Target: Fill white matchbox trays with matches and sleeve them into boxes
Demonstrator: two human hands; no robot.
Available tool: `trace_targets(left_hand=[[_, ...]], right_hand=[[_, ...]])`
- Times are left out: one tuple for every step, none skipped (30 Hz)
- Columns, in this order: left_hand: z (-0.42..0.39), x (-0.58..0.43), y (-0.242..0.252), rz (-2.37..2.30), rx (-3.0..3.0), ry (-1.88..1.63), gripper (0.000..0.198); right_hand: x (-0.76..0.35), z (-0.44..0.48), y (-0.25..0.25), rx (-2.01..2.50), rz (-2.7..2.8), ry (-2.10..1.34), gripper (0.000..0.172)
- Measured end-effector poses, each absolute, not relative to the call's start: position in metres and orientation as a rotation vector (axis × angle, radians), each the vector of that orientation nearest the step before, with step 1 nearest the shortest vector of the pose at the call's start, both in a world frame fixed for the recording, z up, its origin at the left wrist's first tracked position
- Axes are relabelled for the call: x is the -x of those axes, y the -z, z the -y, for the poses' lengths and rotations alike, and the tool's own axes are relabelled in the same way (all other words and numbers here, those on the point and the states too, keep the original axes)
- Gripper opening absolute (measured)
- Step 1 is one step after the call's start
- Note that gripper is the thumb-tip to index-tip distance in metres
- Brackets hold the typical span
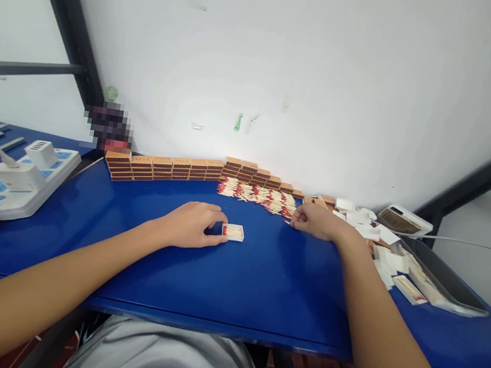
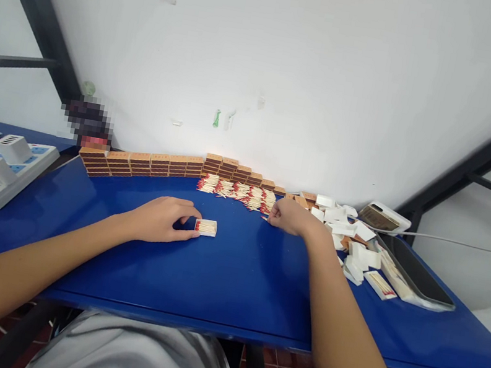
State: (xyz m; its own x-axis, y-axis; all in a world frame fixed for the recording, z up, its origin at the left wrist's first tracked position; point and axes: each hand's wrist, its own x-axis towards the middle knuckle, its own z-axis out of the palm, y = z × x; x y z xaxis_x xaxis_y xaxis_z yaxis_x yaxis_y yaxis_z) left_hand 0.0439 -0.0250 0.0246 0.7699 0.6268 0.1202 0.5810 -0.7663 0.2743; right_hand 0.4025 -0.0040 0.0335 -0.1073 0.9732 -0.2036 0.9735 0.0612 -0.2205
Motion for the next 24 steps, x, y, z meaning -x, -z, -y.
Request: trace_targets(left_hand=[[0.025, -0.044, -0.025, -0.950, -2.744, -0.301, 0.031], [0.025, -0.044, -0.025, -0.951, -2.747, -0.301, 0.030], [0.025, -0.044, -0.025, -0.952, -2.750, -0.299, 0.030], [0.025, -0.044, -0.024, -0.955, -2.753, -0.301, 0.031], [0.025, -0.044, -0.024, -0.955, -2.755, -0.305, 0.031], [0.024, -0.044, -0.023, -0.953, -2.756, -0.312, 0.031], [0.024, -0.044, -0.022, -0.948, -2.756, -0.319, 0.031], [0.023, -0.044, -0.022, -0.941, -2.757, -0.327, 0.031], [0.023, -0.043, -0.021, -0.936, -2.757, -0.334, 0.031], [0.023, -0.043, -0.020, -0.933, -2.757, -0.341, 0.031], [0.022, -0.043, -0.020, -0.931, -2.758, -0.345, 0.031], [0.022, -0.043, -0.020, -0.930, -2.761, -0.348, 0.031], [0.022, -0.043, -0.019, -0.928, -2.765, -0.352, 0.031], [0.022, -0.043, -0.019, -0.925, -2.770, -0.357, 0.032], [0.022, -0.043, -0.018, -0.920, -2.774, -0.362, 0.032], [0.022, -0.043, -0.018, -0.916, -2.778, -0.365, 0.032], [0.021, -0.043, -0.018, -0.914, -2.780, -0.368, 0.032], [0.021, -0.043, -0.018, -0.913, -2.779, -0.370, 0.032], [0.021, -0.043, -0.018, -0.911, -2.778, -0.370, 0.031], [0.021, -0.043, -0.018, -0.910, -2.776, -0.370, 0.031], [0.021, -0.042, -0.018, -0.910, -2.775, -0.370, 0.031], [0.021, -0.042, -0.018, -0.909, -2.774, -0.370, 0.031], [0.021, -0.042, -0.018, -0.909, -2.774, -0.368, 0.032], [0.021, -0.042, -0.018, -0.910, -2.775, -0.366, 0.032]], right_hand=[[-0.401, 0.005, -0.034, -2.091, -2.311, 0.481, 0.008], [-0.399, 0.006, -0.036, -2.076, -2.350, 0.487, 0.008], [-0.395, 0.007, -0.037, -2.053, -2.402, 0.494, 0.008], [-0.390, 0.010, -0.039, -2.028, -2.461, 0.509, 0.009], [-0.384, 0.013, -0.042, -2.001, -2.528, 0.534, 0.010], [-0.376, 0.017, -0.043, -1.966, -2.596, 0.568, 0.012], [-0.366, 0.021, -0.045, -1.929, -2.663, 0.606, 0.014], [-0.355, 0.025, -0.046, -1.874, -2.730, 0.649, 0.017], [-0.343, 0.030, -0.046, -1.804, -2.787, 0.682, 0.019], [-0.331, 0.034, -0.045, -1.742, -2.839, 0.693, 0.019], [-0.319, 0.038, -0.044, -1.699, -2.881, 0.675, 0.019], [-0.308, 0.041, -0.042, -1.663, -2.921, 0.619, 0.016], [-0.299, 0.043, -0.040, -1.635, -2.954, 0.548, 0.012], [-0.292, 0.044, -0.037, -1.613, -2.977, 0.478, 0.009], [-0.286, 0.045, -0.035, -1.596, -2.989, 0.415, 0.008], [-0.283, 0.045, -0.033, -1.587, -2.991, 0.372, 0.008], [-0.281, 0.045, -0.032, -1.583, -2.986, 0.348, 0.008], [-0.281, 0.045, -0.031, -1.582, -2.978, 0.336, 0.008], [-0.282, 0.044, -0.030, -1.584, -2.970, 0.333, 0.008], [-0.283, 0.044, -0.030, -1.586, -2.965, 0.337, 0.009], [-0.284, 0.043, -0.030, -1.588, -2.961, 0.344, 0.009], [-0.284, 0.043, -0.029, -1.588, -2.960, 0.352, 0.008], [-0.284, 0.043, -0.029, -1.587, -2.961, 0.359, 0.008], [-0.284, 0.043, -0.028, -1.585, -2.964, 0.364, 0.007]])
